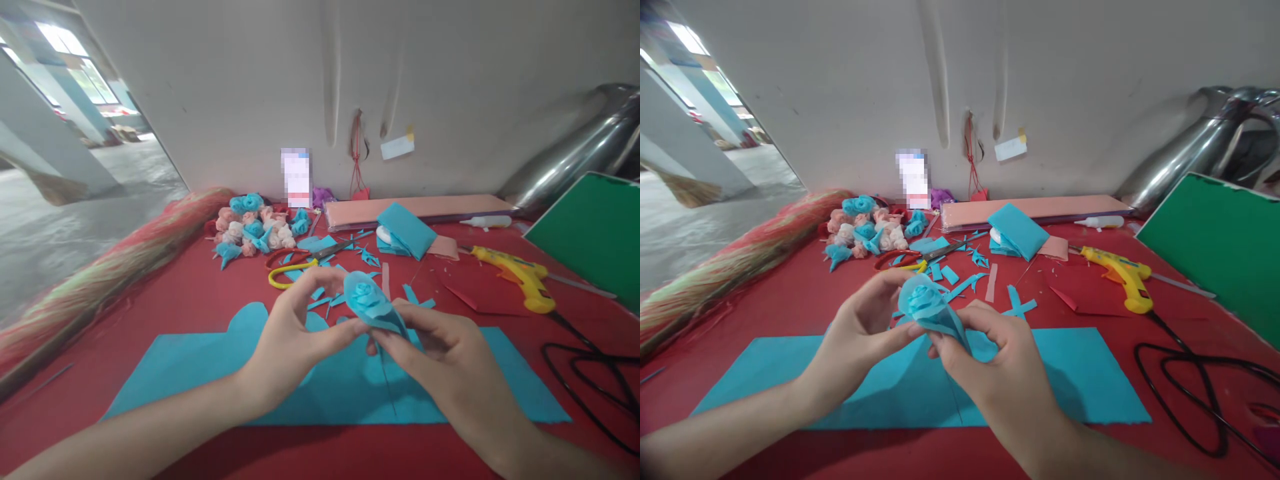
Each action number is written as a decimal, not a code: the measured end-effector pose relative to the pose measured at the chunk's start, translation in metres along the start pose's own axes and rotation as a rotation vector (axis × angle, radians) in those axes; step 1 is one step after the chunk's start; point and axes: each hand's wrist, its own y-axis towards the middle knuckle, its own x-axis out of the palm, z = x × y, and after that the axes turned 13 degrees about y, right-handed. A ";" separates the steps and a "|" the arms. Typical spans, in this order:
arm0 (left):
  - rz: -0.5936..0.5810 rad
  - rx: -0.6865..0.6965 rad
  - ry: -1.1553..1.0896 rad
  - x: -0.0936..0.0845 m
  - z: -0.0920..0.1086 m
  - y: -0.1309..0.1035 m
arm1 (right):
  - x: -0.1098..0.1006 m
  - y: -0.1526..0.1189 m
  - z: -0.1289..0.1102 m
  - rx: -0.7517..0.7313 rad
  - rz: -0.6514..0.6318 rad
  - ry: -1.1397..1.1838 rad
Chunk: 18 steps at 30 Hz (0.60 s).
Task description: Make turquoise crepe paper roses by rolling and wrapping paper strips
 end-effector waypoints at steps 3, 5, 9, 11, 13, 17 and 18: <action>0.156 0.430 0.351 -0.010 0.004 0.004 | 0.000 -0.001 -0.002 0.018 -0.012 0.028; 0.188 0.682 0.611 -0.017 0.010 0.006 | 0.000 -0.002 -0.003 0.009 -0.021 0.038; 0.219 0.835 0.886 -0.025 0.022 0.008 | 0.001 -0.005 -0.004 0.034 -0.019 0.036; 0.236 0.835 0.929 -0.026 0.026 0.008 | 0.001 -0.006 -0.004 0.017 -0.035 0.053; 0.243 0.849 0.947 -0.026 0.028 0.008 | 0.001 -0.007 -0.004 0.017 -0.049 0.074; 0.241 0.920 0.972 -0.027 0.027 0.007 | 0.001 -0.008 -0.003 0.098 -0.055 0.078; 0.247 0.932 0.980 -0.027 0.026 0.006 | 0.001 -0.009 -0.003 0.118 -0.057 0.094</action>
